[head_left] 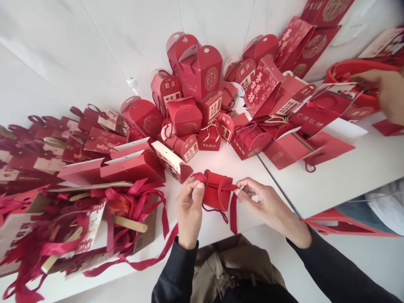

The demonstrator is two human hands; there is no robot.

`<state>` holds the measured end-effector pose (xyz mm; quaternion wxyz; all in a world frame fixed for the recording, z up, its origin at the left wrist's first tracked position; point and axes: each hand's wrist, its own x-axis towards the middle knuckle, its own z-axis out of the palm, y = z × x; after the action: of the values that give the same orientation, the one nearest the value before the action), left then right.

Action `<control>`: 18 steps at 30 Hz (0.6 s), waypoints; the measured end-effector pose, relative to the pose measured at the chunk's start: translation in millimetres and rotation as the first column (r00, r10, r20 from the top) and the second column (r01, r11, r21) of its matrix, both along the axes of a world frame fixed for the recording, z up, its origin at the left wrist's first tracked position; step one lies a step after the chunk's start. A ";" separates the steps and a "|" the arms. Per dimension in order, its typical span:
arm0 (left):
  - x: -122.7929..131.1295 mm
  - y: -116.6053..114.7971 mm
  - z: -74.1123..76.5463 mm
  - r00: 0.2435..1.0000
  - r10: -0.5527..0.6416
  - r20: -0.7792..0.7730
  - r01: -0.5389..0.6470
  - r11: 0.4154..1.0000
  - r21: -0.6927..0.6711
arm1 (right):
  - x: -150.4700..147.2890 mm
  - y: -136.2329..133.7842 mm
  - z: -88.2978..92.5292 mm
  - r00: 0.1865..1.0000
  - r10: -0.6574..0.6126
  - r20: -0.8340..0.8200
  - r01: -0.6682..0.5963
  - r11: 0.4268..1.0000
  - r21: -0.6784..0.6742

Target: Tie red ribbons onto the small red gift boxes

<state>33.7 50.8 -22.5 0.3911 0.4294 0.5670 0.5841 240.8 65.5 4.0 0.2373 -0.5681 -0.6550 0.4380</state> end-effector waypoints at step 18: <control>15.0 4.8 33.7 0.906 -0.271 -0.325 0.259 0.962 -0.082 | -32.3 21.3 35.5 0.945 0.216 -0.246 -0.119 0.927 0.356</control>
<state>48.7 55.5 11.1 0.3730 0.5878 0.5719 0.4339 208.4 86.8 39.4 0.3825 -0.3928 -0.7263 0.4147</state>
